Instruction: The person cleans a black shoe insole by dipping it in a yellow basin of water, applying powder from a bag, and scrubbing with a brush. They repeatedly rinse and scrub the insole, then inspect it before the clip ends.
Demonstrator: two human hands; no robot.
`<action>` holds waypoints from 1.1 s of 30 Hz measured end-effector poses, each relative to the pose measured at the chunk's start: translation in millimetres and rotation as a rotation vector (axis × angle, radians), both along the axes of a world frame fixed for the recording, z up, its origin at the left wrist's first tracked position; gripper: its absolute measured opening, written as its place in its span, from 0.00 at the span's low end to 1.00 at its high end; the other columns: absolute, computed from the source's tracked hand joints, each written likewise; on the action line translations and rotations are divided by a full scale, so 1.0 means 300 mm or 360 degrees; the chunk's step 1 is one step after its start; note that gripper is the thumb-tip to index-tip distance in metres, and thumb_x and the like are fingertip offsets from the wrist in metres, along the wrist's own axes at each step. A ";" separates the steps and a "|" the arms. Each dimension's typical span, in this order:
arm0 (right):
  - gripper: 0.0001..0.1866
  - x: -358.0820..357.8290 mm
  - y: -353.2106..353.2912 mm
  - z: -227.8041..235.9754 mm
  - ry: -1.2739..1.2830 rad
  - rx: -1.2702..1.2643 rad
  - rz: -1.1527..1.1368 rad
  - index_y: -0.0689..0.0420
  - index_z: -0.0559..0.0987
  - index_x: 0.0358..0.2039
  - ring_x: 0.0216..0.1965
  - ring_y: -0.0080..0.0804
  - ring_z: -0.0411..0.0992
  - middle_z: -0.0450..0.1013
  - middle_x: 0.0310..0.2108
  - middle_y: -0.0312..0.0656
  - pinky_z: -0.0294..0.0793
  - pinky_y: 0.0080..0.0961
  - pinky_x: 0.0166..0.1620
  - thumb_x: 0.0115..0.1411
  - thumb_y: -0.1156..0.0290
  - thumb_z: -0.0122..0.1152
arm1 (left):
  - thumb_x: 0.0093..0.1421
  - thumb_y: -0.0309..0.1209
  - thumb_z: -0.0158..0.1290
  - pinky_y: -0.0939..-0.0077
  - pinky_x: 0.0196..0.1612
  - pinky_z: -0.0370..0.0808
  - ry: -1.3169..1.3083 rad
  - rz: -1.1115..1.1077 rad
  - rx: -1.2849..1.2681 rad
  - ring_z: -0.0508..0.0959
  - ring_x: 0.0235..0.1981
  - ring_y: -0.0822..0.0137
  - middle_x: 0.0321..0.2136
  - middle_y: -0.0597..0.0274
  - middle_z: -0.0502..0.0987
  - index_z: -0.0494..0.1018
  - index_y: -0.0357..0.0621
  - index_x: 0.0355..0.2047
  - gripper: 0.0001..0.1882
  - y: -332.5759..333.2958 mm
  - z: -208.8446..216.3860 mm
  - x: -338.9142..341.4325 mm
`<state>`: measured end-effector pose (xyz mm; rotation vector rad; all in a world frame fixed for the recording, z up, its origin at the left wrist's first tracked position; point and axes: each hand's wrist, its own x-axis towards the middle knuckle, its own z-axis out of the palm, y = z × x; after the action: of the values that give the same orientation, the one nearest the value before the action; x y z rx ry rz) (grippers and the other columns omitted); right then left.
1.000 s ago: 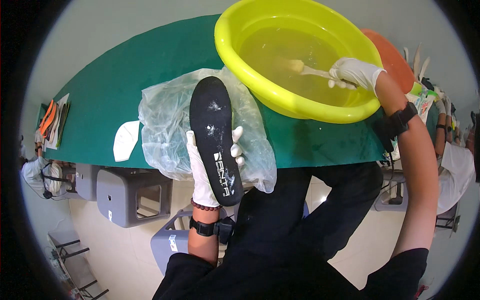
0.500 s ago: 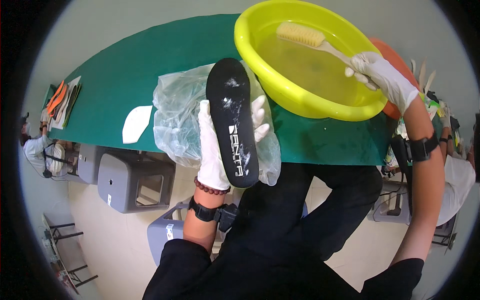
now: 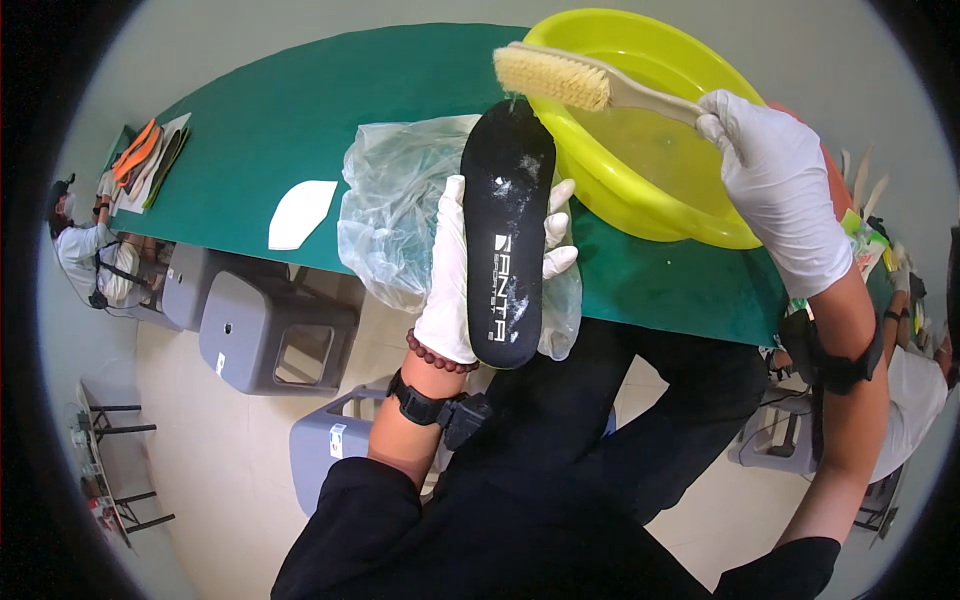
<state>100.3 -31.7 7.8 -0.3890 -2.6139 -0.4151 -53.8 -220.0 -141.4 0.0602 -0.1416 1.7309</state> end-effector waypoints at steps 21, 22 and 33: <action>0.08 0.181 -0.242 -0.004 -0.0265 0.0302 0.0188 0.53 0.74 0.33 0.24 0.32 0.71 0.68 0.22 0.36 0.67 0.29 0.26 0.52 0.71 0.62 | 0.66 0.58 0.32 0.56 0.57 0.72 0.0250 0.0219 -0.0022 0.74 0.52 0.51 0.57 0.47 0.68 0.58 0.49 0.64 0.35 0.028 -0.066 -0.050; 0.08 0.191 -0.253 -0.004 -0.0307 0.0318 0.0167 0.54 0.75 0.34 0.23 0.31 0.70 0.66 0.22 0.36 0.66 0.28 0.26 0.53 0.71 0.62 | 0.66 0.58 0.32 0.56 0.57 0.72 0.0248 0.0219 -0.0022 0.74 0.52 0.51 0.57 0.47 0.68 0.58 0.49 0.64 0.35 0.029 -0.061 -0.046; 0.22 0.247 -0.260 -0.059 -0.0407 0.0466 0.0275 0.59 0.75 0.49 0.22 0.29 0.65 0.64 0.23 0.35 0.62 0.26 0.21 0.52 0.76 0.62 | 0.67 0.56 0.34 0.56 0.55 0.74 0.0136 0.0212 -0.0012 0.76 0.48 0.57 0.58 0.49 0.67 0.59 0.48 0.64 0.33 0.021 -0.022 -0.045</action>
<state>174.4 -109.8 -9.9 -0.0118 -2.7431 -0.8207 -67.2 -213.6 -147.8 0.1406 -0.0694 1.8584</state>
